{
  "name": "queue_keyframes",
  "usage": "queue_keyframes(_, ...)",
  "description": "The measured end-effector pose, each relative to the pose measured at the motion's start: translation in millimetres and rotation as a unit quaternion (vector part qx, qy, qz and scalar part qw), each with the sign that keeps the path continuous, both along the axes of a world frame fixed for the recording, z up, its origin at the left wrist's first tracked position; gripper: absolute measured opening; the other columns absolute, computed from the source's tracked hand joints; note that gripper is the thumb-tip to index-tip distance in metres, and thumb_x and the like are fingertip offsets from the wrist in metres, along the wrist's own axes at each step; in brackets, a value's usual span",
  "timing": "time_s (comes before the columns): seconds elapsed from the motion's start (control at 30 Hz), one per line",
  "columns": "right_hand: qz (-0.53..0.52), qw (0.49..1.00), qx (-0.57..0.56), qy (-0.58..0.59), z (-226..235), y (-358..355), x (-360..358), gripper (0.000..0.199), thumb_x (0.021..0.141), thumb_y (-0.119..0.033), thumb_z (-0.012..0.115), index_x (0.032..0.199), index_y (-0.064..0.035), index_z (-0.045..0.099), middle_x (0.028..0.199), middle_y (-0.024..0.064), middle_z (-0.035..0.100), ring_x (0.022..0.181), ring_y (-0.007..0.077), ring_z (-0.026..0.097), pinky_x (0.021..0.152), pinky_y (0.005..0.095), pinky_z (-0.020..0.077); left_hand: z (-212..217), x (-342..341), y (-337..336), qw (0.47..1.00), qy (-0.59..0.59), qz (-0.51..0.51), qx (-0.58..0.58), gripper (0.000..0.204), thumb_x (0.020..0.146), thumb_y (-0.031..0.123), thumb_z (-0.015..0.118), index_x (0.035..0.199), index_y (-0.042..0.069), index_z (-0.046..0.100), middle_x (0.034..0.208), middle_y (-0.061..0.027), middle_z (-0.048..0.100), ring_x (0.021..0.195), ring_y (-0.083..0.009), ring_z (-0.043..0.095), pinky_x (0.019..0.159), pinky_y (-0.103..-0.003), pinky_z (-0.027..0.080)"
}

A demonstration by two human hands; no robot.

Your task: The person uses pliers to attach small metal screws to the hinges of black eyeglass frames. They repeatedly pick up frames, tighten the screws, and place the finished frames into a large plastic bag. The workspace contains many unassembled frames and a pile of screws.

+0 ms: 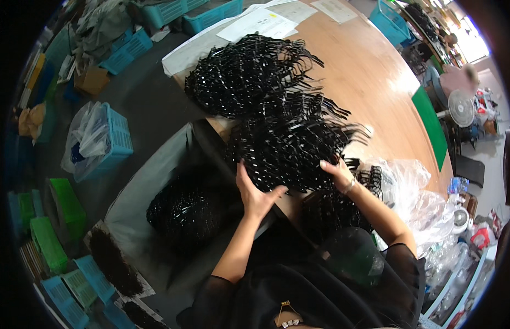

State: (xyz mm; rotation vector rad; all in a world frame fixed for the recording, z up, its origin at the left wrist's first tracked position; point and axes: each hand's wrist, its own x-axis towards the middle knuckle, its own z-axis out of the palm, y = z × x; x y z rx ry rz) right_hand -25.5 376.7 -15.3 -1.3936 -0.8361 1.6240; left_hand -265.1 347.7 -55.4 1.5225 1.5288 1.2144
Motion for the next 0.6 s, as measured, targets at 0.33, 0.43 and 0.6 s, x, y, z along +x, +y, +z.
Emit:
queue_keyframes(0.33, -0.015, 0.999, -0.009, 0.034, 24.8, -7.5, -9.7, 0.048, 0.067, -0.011, 0.059, 0.112, -0.0004, 0.048, 0.101, 0.0068, 0.056, 0.091, 0.0176, 0.054, 0.079, 0.0309, 0.0452, 11.8, 12.2, -1.6, 0.98, -0.159, 0.031, 0.115, 0.101, 0.057, 0.028, 0.082, 0.129, -0.005, 0.019, 0.123, -0.0191, 0.035, 0.111, -0.0265, 0.041, 0.093, -0.037, 0.037)
queue_keyframes(0.43, 0.015, 0.999, -0.003, -0.037, 53.4, -21.0, -21.4, 0.06, 0.065, -0.019, 0.061, 0.119, 0.0019, 0.042, 0.11, 0.0101, 0.053, 0.098, 0.0215, 0.053, 0.083, 0.0321, 0.0442, 22.6, -9.7, -32.0, 0.963, -0.253, 0.012, 0.097, 0.1, 0.057, 0.016, 0.079, 0.129, -0.006, 0.014, 0.123, -0.0194, 0.035, 0.108, -0.0246, 0.044, 0.091, -0.037, 0.038)
queue_keyframes(0.6, 0.12, 0.986, 0.071, -0.094, 105.6, -36.0, -143.8, 0.068, 0.064, -0.025, 0.065, 0.121, 0.0034, 0.041, 0.11, 0.0135, 0.054, 0.1, 0.0249, 0.054, 0.086, 0.0349, 0.0432, 63.4, -130.7, -64.2, 0.931, -0.337, 0.063, 0.126, 0.1, 0.06, 0.013, 0.074, 0.132, -0.003, 0.007, 0.123, -0.0182, 0.035, 0.108, -0.0266, 0.045, 0.093, -0.039, 0.037)
